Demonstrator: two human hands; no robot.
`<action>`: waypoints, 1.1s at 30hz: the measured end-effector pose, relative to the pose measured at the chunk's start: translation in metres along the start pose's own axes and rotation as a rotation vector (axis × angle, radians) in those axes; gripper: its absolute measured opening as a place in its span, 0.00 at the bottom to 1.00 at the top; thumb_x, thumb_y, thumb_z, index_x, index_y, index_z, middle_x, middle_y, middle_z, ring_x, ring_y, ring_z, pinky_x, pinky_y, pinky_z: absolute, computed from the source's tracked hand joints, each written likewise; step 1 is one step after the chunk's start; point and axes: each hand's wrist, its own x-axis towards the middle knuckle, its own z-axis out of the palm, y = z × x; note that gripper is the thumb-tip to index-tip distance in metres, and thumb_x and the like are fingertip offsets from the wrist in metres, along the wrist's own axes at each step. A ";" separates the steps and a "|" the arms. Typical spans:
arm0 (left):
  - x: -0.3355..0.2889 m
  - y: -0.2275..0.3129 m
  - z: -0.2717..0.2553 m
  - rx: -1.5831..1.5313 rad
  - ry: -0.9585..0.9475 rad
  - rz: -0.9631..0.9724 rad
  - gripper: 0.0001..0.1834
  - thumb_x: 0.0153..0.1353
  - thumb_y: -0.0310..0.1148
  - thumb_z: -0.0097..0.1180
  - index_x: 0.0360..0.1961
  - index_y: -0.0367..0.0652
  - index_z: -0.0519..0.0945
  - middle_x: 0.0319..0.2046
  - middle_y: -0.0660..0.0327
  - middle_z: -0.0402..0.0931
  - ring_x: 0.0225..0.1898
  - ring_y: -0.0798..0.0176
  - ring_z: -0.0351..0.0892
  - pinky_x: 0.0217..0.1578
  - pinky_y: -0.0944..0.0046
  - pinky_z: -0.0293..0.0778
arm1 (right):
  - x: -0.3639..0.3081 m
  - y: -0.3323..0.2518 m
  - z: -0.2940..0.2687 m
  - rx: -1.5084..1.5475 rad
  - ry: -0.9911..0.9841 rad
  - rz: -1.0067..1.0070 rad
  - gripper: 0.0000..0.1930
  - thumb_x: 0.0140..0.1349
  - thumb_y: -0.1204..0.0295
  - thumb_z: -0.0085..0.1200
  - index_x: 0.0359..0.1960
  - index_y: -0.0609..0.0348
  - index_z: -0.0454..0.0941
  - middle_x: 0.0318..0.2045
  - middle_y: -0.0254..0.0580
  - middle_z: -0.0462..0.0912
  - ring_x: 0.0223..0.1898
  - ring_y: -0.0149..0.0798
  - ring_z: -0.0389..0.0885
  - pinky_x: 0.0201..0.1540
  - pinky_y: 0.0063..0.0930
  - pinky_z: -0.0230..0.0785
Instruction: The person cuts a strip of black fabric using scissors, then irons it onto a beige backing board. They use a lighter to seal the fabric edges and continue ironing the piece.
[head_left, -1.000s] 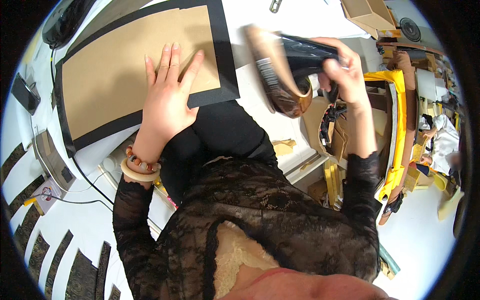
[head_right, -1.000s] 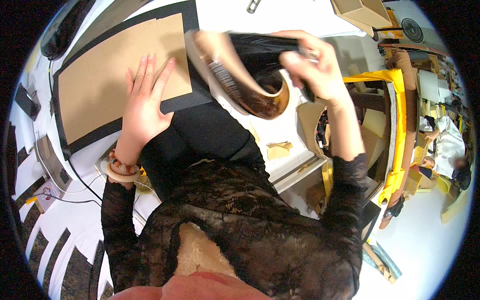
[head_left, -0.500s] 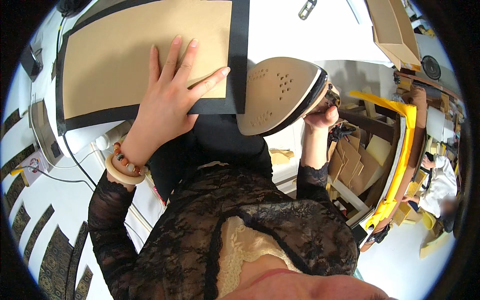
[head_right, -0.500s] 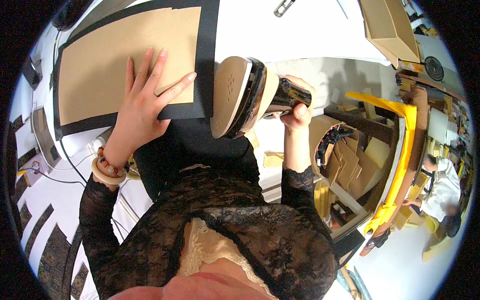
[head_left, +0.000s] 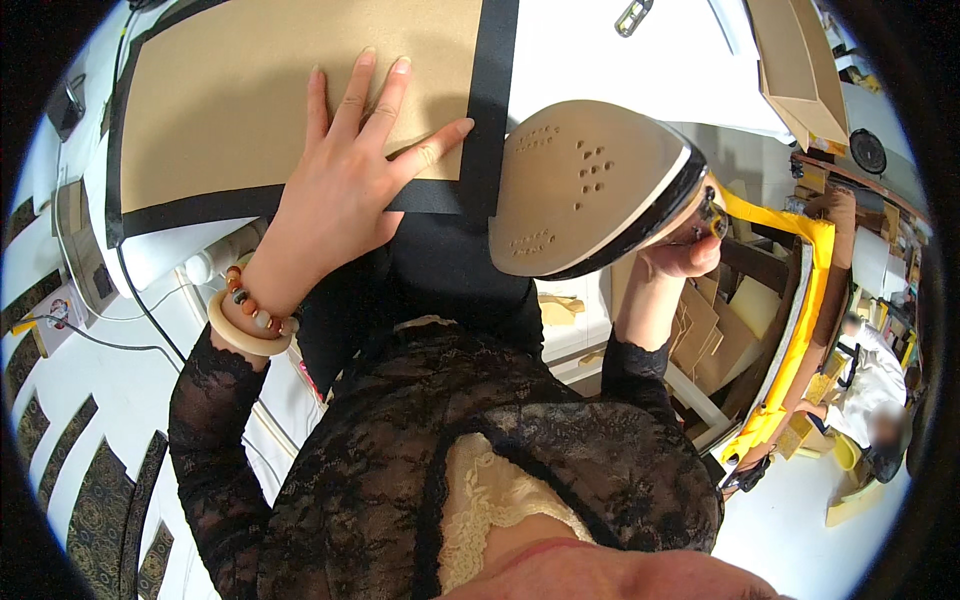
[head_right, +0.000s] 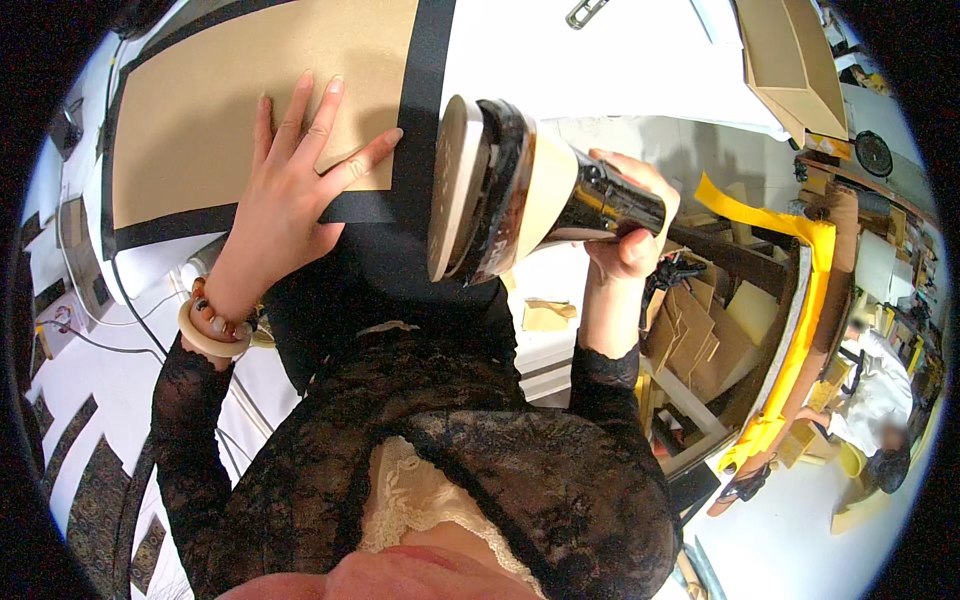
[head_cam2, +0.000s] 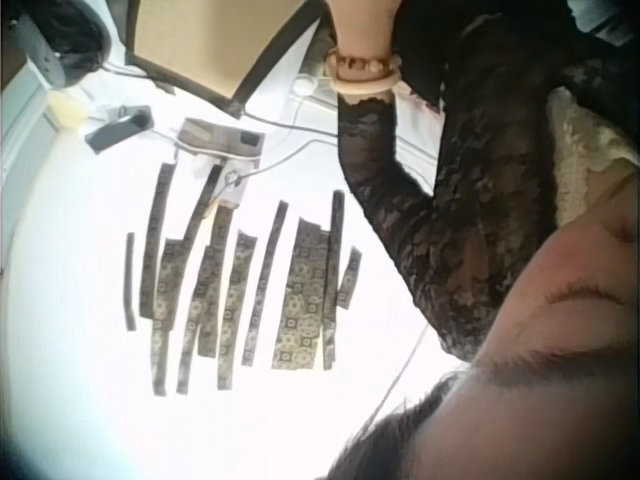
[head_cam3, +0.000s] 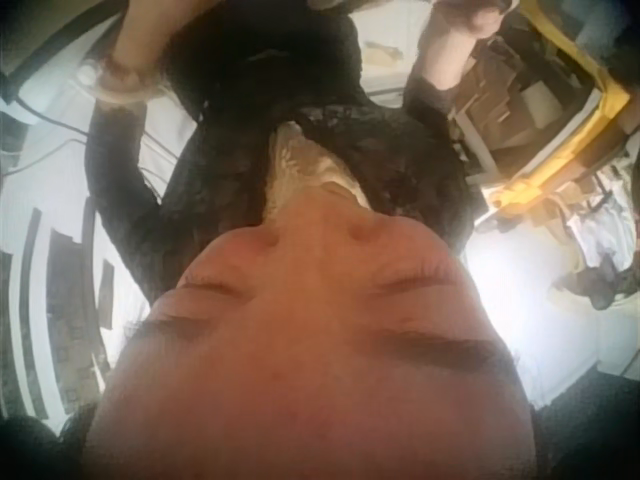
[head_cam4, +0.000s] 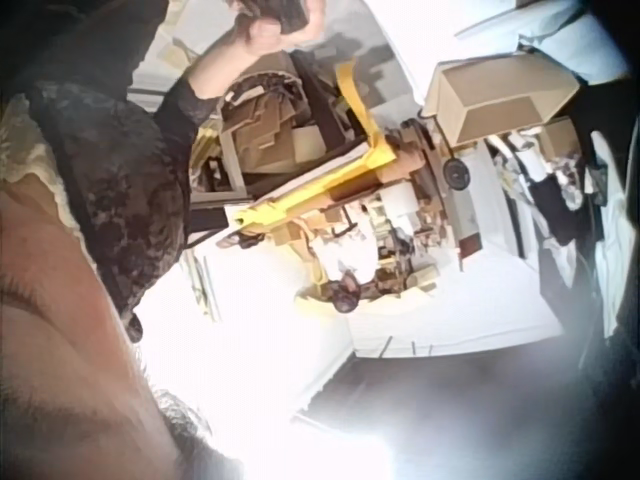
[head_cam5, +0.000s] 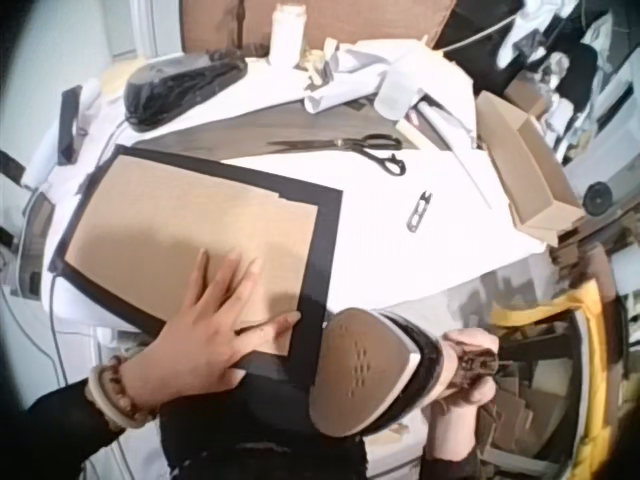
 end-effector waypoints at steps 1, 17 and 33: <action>0.000 -0.001 0.000 0.003 0.008 0.006 0.54 0.25 0.26 0.69 0.62 0.69 0.68 0.68 0.49 0.49 0.70 0.44 0.44 0.63 0.34 0.48 | 0.003 -0.007 0.000 -0.026 -0.075 0.005 0.44 0.40 0.45 0.69 0.45 0.78 0.74 0.39 0.56 0.81 0.34 0.41 0.83 0.36 0.29 0.77; 0.020 0.021 -0.022 -0.221 0.007 0.361 0.26 0.44 0.29 0.66 0.47 0.42 0.74 0.55 0.55 0.69 0.60 0.51 0.65 0.63 0.50 0.60 | -0.062 -0.048 -0.043 -0.308 0.165 0.110 0.34 0.52 0.56 0.64 0.50 0.77 0.71 0.28 0.48 0.81 0.13 0.28 0.72 0.15 0.20 0.66; 0.004 0.026 -0.006 -0.079 0.154 0.142 0.18 0.48 0.28 0.61 0.43 0.42 0.77 0.51 0.55 0.73 0.56 0.54 0.71 0.55 0.59 0.70 | -0.057 -0.030 -0.031 -0.133 0.117 0.094 0.32 0.55 0.57 0.62 0.51 0.76 0.70 0.29 0.50 0.80 0.12 0.30 0.71 0.16 0.24 0.68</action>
